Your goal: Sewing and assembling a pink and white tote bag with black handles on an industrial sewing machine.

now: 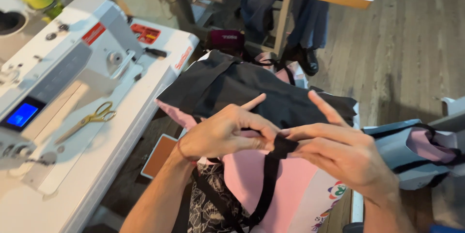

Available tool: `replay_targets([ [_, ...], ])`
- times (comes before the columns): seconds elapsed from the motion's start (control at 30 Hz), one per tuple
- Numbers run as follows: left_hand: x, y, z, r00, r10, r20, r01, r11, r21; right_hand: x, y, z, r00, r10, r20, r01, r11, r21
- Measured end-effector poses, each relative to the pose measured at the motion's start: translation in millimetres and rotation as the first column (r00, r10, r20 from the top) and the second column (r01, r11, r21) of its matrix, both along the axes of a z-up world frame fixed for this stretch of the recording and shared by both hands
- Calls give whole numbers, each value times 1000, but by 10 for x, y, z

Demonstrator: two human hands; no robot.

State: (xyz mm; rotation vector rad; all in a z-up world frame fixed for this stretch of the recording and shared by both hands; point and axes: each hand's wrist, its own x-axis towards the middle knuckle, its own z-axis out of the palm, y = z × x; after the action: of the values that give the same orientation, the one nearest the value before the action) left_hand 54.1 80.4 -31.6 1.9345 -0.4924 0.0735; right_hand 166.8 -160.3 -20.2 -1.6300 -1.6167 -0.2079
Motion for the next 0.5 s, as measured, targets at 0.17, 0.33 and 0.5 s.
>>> replay_targets([
  [0.17,26,-22,-22,1000,10,1,-10,1000,-8,-42,15,10,997,-78,2,78,997,18],
  [0.33,38,-24,-50,1000,16,-1,-16,1000,-15,-32,10,-20,994,-109,-8,109,994,21],
  [0.5,2,7,-32,997,46,69,-47,999,10,-37,-29,-18,995,-102,-20,103,993,62],
])
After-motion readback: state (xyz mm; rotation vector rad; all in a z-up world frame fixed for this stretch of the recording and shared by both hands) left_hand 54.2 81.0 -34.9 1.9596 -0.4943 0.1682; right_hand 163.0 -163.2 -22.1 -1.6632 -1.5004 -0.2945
